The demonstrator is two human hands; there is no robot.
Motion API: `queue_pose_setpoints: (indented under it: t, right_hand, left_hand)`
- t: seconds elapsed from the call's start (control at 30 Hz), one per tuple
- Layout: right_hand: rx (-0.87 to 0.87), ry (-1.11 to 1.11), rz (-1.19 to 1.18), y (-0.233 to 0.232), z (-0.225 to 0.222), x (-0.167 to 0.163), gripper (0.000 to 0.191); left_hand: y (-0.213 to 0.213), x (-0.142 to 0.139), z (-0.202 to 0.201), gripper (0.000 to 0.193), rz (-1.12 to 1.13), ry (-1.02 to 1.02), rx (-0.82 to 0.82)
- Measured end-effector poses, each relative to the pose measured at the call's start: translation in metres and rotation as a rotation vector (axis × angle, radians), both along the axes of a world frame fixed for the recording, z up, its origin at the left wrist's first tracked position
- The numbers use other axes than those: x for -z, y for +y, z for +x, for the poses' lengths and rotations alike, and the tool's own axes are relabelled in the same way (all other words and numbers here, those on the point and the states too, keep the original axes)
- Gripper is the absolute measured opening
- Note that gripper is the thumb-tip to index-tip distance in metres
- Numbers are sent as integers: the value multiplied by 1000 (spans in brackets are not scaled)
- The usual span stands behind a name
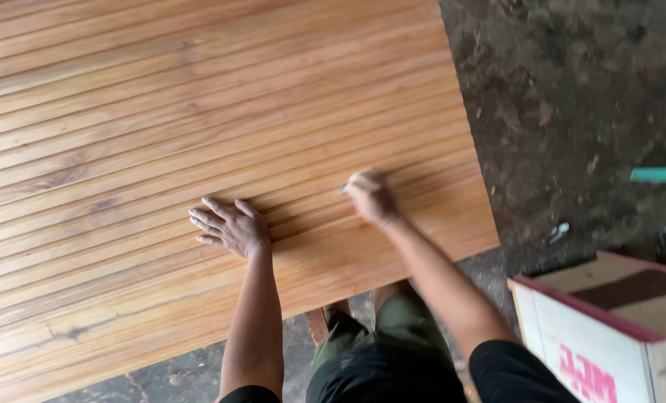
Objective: The person sands a large wooden board using a sanding block held in the right hand while stabilizing the board with the left hand. The person moves the sanding block back and forth along the grain across the board's surface.
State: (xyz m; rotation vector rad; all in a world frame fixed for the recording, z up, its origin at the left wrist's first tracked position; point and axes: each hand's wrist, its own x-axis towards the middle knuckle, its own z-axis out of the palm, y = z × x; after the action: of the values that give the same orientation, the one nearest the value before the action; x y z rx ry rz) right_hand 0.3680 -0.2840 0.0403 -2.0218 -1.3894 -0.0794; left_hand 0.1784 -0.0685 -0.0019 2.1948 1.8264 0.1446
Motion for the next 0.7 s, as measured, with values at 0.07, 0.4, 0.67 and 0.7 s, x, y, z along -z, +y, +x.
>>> queue_pose_setpoints:
  t: [0.07,0.4,0.67,0.7]
  right_hand:
    - [123,-53,18,-34,32,-5,7]
    - [87,69,52,37,-39,20,6]
    - [206,30,-17,-73,65,12,7]
    - [242,19,-18,-70,62,12,6]
  left_hand:
    - [1,0,3,74,9,18,10]
    - [1,5,11,75,0,87,-10]
    - [2,9,10,74,-14,99,-25]
    - [2,9,10,74,-26,96,-28]
